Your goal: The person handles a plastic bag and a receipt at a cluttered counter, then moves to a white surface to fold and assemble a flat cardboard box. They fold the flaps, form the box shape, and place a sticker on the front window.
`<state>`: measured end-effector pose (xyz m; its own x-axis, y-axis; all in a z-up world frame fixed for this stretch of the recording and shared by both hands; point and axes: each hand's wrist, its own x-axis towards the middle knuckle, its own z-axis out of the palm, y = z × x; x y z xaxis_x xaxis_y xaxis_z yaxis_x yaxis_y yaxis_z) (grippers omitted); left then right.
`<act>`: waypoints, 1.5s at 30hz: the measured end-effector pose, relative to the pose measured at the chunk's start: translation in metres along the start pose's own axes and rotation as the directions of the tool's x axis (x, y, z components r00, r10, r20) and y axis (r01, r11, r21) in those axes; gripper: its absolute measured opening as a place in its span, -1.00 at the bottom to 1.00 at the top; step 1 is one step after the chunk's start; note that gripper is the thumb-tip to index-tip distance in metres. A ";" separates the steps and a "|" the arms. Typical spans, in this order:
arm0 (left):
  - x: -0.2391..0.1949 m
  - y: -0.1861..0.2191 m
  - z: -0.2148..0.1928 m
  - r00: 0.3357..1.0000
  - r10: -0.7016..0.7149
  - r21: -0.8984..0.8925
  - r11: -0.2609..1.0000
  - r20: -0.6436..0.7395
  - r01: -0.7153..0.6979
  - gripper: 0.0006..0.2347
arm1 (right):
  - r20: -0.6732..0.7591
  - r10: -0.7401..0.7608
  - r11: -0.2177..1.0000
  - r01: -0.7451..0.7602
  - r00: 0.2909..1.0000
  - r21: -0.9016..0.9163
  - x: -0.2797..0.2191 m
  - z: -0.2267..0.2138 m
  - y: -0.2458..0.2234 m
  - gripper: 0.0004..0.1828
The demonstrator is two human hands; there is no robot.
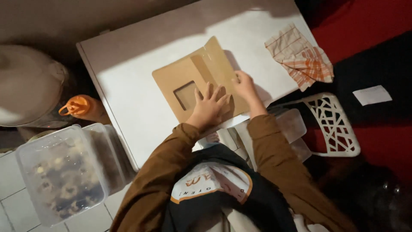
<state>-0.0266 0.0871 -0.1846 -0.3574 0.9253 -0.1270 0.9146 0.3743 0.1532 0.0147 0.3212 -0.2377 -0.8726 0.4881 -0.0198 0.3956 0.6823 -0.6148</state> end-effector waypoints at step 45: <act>0.063 0.035 0.028 0.937 -0.316 -0.133 0.945 -0.148 0.298 -0.41 | 0.776 -0.071 0.826 0.473 0.627 -0.307 0.098 -0.104 -0.023 -0.52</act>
<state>-0.0112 0.1565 -0.2149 -0.6519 0.7580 -0.0220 0.7330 0.6373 0.2378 -0.0505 0.4096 -0.1437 -0.7975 -0.1644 -0.5805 0.0022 0.9613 -0.2753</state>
